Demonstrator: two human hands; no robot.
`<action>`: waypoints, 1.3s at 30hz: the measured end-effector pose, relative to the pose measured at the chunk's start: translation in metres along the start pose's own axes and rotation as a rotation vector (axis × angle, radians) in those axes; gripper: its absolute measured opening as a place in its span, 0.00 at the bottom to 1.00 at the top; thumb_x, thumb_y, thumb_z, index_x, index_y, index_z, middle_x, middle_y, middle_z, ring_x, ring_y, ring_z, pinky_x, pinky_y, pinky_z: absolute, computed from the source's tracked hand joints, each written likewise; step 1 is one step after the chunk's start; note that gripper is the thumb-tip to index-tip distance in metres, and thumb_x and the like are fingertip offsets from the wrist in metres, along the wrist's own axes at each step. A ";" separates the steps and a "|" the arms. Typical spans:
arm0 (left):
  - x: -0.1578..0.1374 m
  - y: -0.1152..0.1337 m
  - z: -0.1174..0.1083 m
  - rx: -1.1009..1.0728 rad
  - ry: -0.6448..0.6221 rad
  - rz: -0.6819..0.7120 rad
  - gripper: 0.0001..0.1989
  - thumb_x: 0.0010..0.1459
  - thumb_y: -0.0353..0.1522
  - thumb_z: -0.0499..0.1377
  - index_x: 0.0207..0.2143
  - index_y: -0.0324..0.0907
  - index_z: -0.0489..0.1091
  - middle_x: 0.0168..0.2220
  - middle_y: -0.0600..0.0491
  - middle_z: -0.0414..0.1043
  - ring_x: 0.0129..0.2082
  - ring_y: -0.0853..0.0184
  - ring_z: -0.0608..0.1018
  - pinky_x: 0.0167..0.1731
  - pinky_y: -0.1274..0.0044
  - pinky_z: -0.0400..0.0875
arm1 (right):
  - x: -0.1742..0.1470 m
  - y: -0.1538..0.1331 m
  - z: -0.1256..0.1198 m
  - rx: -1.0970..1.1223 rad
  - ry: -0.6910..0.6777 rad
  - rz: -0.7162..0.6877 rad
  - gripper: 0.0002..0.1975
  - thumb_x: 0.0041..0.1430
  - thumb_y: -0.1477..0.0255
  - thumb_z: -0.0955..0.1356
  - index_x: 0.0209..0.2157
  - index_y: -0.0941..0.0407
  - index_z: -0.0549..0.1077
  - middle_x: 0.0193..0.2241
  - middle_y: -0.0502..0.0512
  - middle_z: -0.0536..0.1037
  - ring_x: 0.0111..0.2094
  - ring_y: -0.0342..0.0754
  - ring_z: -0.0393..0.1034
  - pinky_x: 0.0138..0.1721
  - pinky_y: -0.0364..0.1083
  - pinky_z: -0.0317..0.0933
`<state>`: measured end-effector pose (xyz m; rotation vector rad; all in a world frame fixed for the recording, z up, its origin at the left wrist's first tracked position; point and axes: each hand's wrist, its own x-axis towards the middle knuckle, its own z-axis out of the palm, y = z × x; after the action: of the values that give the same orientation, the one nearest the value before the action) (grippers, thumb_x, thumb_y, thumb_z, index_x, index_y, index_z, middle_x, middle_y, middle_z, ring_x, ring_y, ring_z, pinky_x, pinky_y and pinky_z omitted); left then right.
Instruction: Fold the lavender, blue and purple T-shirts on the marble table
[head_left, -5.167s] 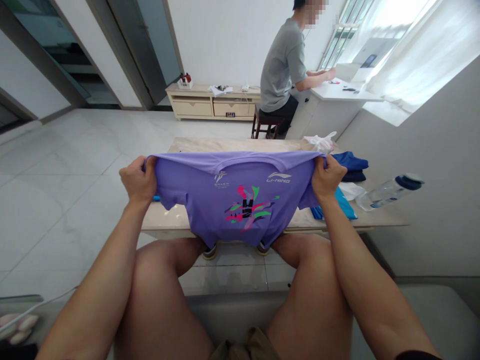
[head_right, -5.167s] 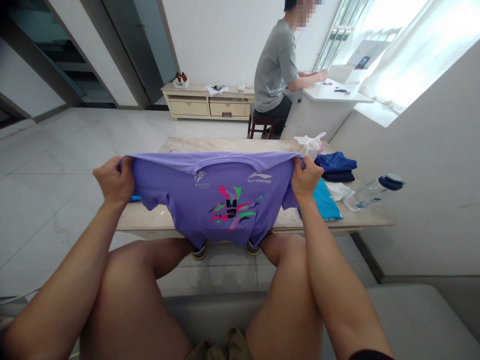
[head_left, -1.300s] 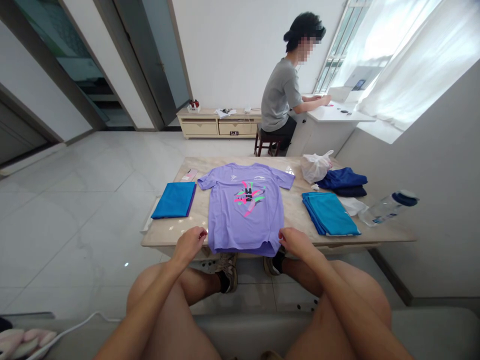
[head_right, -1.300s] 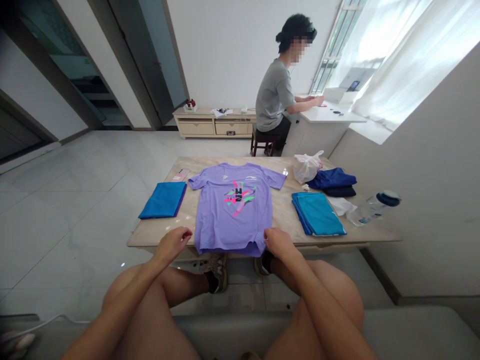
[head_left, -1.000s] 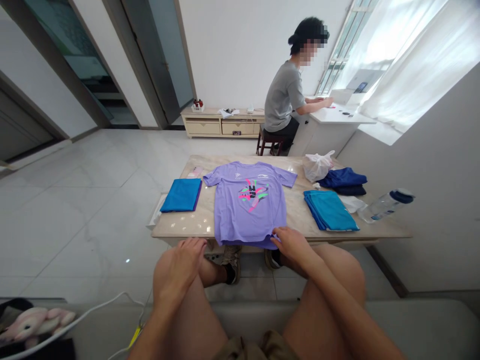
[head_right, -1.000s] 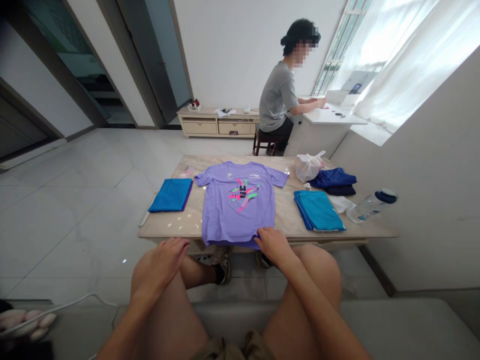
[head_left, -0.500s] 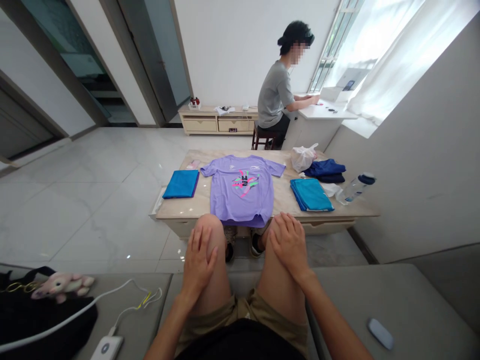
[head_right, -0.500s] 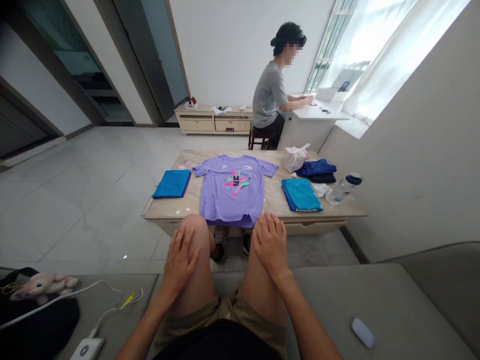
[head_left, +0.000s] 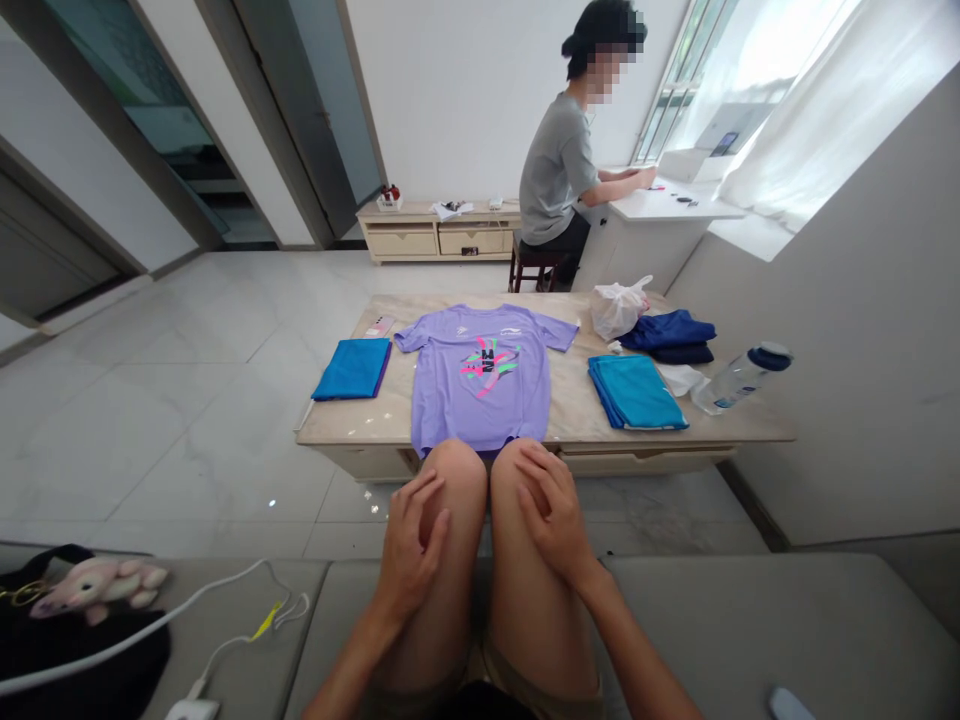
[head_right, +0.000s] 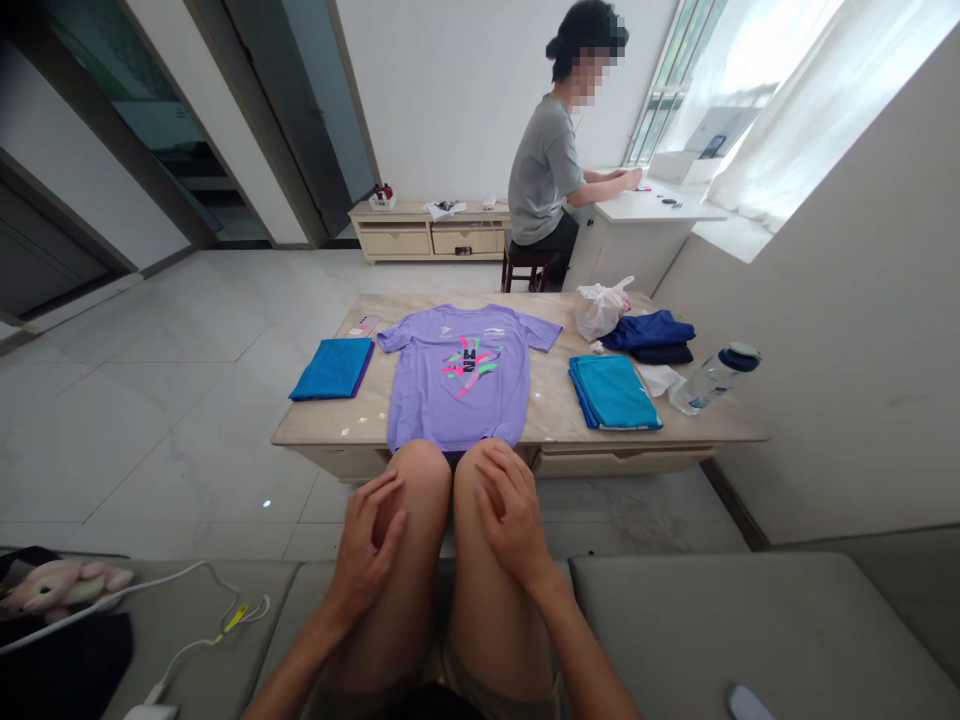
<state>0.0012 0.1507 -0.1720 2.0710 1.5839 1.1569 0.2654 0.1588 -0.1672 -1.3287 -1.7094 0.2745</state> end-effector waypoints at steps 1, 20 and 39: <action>0.005 -0.009 -0.003 -0.058 0.010 -0.076 0.17 0.75 0.40 0.57 0.60 0.47 0.76 0.60 0.43 0.80 0.62 0.55 0.80 0.65 0.60 0.76 | 0.000 0.011 0.000 0.044 0.013 0.052 0.18 0.78 0.66 0.63 0.61 0.50 0.80 0.63 0.64 0.80 0.67 0.60 0.72 0.69 0.64 0.67; 0.087 -0.167 0.082 0.225 -0.122 -0.196 0.09 0.66 0.34 0.58 0.45 0.45 0.77 0.43 0.45 0.80 0.49 0.53 0.81 0.55 0.63 0.75 | 0.053 0.142 0.043 -0.381 -0.241 0.284 0.11 0.72 0.71 0.66 0.46 0.53 0.82 0.43 0.63 0.83 0.48 0.61 0.73 0.56 0.57 0.67; 0.056 -0.187 0.052 0.035 0.141 -0.645 0.18 0.57 0.45 0.63 0.46 0.45 0.73 0.37 0.51 0.80 0.32 0.62 0.79 0.36 0.71 0.75 | -0.009 0.173 0.018 -0.610 -0.382 0.264 0.28 0.71 0.72 0.69 0.70 0.54 0.71 0.58 0.68 0.78 0.56 0.64 0.70 0.58 0.59 0.66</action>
<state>-0.0822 0.2799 -0.3030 1.3336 2.1214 1.0395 0.3632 0.2246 -0.2950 -2.0611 -2.0245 0.1656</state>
